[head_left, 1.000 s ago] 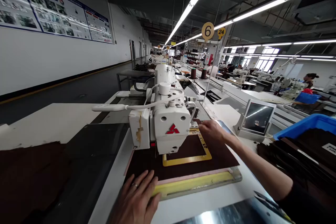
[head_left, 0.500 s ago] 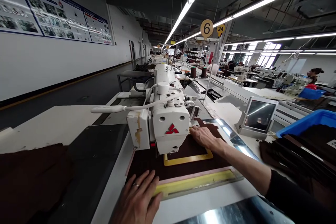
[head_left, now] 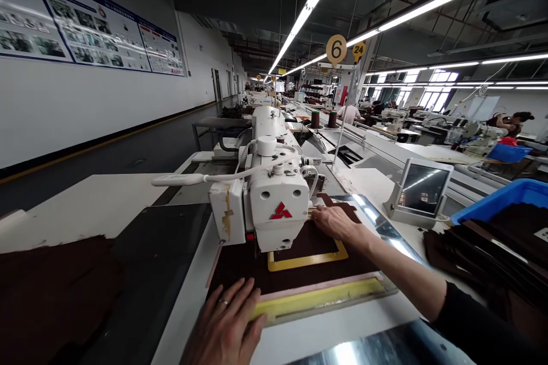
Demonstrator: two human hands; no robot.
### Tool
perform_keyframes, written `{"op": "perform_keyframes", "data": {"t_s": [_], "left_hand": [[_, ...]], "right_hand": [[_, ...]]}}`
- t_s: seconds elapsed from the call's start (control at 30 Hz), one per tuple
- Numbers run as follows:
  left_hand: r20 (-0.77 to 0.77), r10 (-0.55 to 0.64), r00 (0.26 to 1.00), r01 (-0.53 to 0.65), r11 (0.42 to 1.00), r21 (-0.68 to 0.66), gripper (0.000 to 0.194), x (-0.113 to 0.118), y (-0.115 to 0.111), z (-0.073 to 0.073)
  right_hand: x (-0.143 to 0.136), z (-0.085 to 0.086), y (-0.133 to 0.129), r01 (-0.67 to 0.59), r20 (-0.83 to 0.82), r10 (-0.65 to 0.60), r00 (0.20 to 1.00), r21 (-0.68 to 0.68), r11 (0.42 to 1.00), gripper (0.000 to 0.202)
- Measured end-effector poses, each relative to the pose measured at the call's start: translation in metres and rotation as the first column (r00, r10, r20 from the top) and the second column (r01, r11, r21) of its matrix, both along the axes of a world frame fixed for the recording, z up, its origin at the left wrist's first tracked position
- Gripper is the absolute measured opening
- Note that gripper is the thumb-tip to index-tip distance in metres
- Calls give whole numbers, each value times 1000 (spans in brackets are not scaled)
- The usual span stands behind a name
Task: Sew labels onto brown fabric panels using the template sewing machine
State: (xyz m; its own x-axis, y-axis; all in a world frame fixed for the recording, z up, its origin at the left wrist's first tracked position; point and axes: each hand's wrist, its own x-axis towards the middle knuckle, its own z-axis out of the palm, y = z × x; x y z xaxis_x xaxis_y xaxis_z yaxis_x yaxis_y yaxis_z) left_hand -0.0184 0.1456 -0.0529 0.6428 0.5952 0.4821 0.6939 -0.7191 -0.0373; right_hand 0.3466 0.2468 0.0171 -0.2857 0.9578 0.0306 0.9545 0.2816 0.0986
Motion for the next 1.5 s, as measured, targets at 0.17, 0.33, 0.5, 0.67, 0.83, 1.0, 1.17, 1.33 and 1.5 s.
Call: {"op": "perform_keyframes", "data": {"t_s": [0.17,0.33,0.5,0.67,0.83,1.0,1.17,1.33,1.5], "left_hand": [[-14,3,1000,-2,999,35,44,-1,0,0],[9,-6,1000,6,1000,28,45,0,1,-1],[33,-13,999,13,1000,5,44,1,0,-1],[8,-9,1000,9,999,38,44,2,0,2],[3,-17,1000,17,995,95,41,3,0,5],[42,-21,999,20,999,31,42,3,0,8],[56,-29,998,27,999,38,41,3,1,6],[12,-11,1000,9,996,90,40,4,0,6],[7,-17,1000,16,993,116,42,4,3,4]], "right_hand": [[-9,-1,5,-85,71,90,993,-66,994,26],[-11,5,4,-94,67,99,993,-66,993,26],[4,20,5,-3,-12,3,1000,28,1000,27],[2,22,8,-11,-53,13,998,30,999,26],[-20,8,15,-75,-1,75,997,-41,996,27],[-36,3,19,-114,42,119,992,-90,989,27],[-47,1,15,-102,32,105,994,-95,990,26],[-36,19,3,-38,-64,35,997,-46,998,26],[-18,41,-72,-61,-249,53,967,-24,998,22]]}}
